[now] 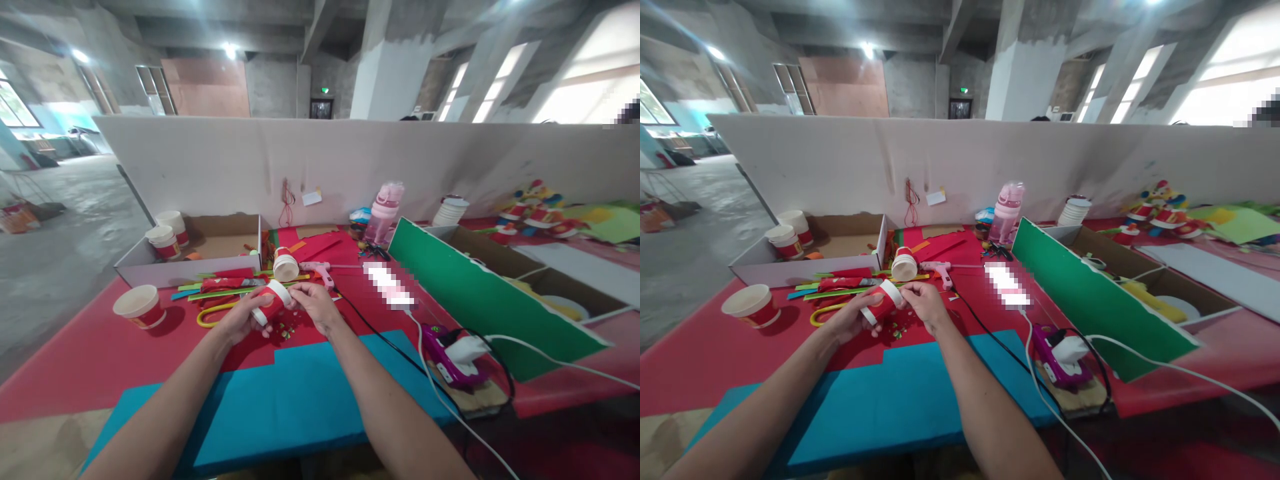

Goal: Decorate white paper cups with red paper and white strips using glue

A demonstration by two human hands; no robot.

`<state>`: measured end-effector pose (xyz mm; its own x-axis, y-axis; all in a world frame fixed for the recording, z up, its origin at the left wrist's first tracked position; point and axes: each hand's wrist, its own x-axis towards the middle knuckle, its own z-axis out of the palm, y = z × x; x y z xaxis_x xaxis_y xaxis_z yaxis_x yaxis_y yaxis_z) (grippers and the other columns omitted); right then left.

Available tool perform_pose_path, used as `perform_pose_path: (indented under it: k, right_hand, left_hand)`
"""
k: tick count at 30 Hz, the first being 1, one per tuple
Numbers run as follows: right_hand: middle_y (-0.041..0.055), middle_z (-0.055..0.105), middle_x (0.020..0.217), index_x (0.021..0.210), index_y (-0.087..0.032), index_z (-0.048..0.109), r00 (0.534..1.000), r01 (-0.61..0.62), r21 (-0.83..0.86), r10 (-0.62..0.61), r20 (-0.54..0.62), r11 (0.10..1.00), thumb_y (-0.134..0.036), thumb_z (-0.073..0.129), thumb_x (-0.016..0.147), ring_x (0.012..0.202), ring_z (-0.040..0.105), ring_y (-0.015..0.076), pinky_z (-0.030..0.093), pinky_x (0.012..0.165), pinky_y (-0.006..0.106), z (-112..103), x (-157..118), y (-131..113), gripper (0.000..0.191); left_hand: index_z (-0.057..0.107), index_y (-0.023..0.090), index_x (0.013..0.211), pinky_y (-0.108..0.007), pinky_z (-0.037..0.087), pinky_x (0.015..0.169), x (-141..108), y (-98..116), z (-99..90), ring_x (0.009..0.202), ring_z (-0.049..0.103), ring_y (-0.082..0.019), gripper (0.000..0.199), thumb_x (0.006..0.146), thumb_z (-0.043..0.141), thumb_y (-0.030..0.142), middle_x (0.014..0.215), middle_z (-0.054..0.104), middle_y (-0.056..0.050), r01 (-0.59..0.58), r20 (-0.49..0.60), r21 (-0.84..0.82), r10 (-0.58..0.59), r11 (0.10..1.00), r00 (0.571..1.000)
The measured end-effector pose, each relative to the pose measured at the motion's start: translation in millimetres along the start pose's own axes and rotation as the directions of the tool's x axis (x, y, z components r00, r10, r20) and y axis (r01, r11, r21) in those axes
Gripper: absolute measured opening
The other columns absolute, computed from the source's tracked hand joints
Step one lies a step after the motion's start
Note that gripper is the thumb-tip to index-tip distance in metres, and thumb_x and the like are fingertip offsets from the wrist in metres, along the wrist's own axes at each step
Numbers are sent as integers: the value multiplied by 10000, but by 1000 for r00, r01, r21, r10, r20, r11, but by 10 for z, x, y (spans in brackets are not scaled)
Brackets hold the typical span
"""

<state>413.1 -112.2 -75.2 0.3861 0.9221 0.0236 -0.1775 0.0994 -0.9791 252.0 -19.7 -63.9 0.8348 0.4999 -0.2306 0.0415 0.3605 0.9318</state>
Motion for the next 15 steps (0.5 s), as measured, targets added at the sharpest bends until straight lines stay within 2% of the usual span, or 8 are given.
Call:
perform_pose_path:
  k: [3, 6, 11, 15]
  right_hand:
    - [-12, 636, 591, 779, -177, 664, 999, 35, -37, -35, 8, 999, -384, 647, 730, 567, 578, 129, 469, 619, 257, -7, 5, -11, 214]
    - [-11, 641, 591, 789, -181, 669, 995, 94, -161, -95, 5, 982, -378, 621, 769, 589, 597, 139, 473, 636, 260, -30, 7, -38, 204]
    - [-2, 659, 614, 818, -185, 681, 983, 180, -351, -184, 23, 919, -360, 604, 801, 587, 605, 144, 467, 615, 257, -98, 35, -24, 192]
    - [9, 672, 642, 832, -189, 687, 976, 216, -394, -205, 70, 893, -361, 606, 806, 619, 629, 158, 466, 609, 256, -127, 55, 9, 192]
  left_hand:
    - [434, 183, 1262, -269, 497, 376, 7, -7, -13, 452, 611, -177, 541, 799, 632, 383, 743, 644, -46, 8, -1, -19, -8, 1000, 1000]
    - [450, 178, 1259, -274, 496, 378, 16, -7, -27, 450, 611, -180, 531, 802, 628, 382, 737, 651, -50, 14, -10, -22, -14, 1000, 1000]
    - [464, 134, 1255, -274, 491, 385, 39, -13, -72, 455, 621, -182, 529, 813, 617, 382, 815, 696, -120, 17, -6, -55, -17, 998, 1000]
    - [468, 122, 1243, -278, 490, 382, 51, -27, -101, 449, 620, -185, 517, 819, 612, 378, 800, 699, -122, 18, -13, -63, -19, 998, 1000]
